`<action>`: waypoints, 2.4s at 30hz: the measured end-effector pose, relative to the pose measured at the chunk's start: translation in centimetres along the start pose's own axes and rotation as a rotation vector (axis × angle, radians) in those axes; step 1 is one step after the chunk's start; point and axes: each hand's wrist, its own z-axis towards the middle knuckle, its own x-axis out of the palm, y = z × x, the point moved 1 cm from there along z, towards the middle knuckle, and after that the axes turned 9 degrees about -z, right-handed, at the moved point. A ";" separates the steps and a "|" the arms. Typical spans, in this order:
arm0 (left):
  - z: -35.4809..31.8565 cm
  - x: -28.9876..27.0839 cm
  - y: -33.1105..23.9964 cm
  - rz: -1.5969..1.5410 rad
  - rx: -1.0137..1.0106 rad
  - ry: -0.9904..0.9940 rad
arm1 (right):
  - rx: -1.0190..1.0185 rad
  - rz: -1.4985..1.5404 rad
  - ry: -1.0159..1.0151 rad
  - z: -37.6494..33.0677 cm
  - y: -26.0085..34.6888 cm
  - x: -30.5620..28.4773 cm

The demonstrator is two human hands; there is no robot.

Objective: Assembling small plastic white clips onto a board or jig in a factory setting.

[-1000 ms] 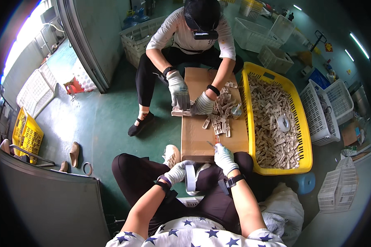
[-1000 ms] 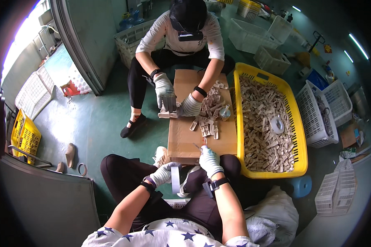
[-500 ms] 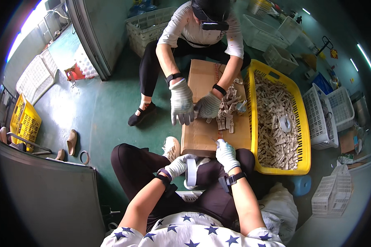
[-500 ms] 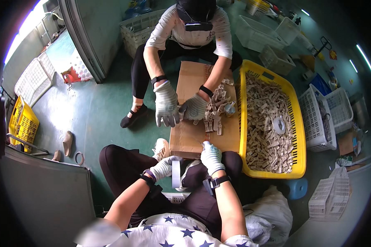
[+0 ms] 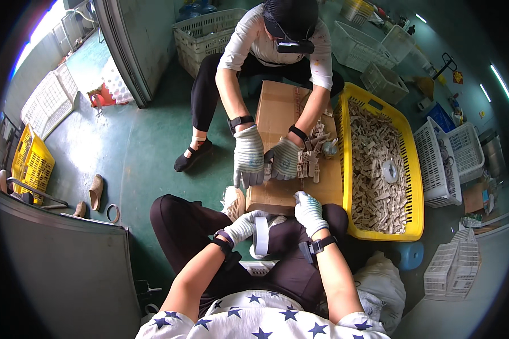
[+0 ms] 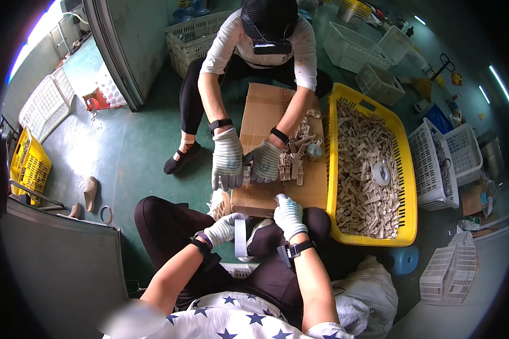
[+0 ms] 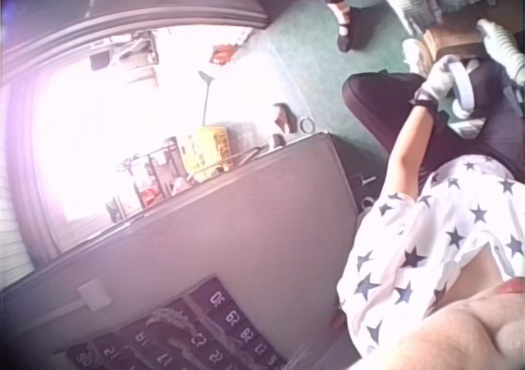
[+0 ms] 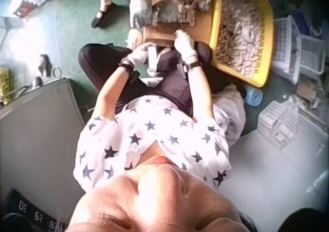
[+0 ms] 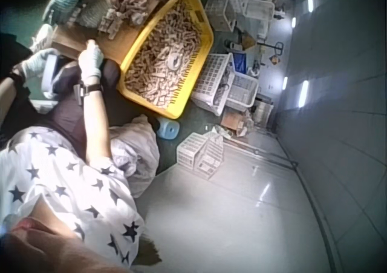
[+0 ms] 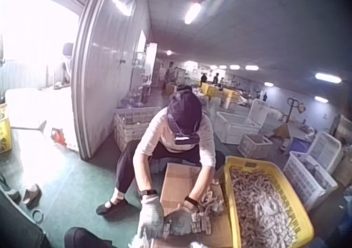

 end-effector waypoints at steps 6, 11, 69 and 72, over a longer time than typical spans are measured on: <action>0.4 0.6 -2.4 -0.244 0.009 -0.092 | -0.005 0.019 0.009 0.0 -0.4 0.4; 0.3 -0.5 -1.8 -0.184 -0.073 -0.106 | -0.045 0.029 0.025 0.0 0.0 0.3; -2.7 4.0 -2.3 -0.024 -0.059 -0.069 | -0.565 -0.387 0.199 1.2 5.0 -0.3; -4.3 4.6 0.7 0.226 -0.002 -0.096 | -0.547 -0.356 0.266 1.3 4.9 -0.7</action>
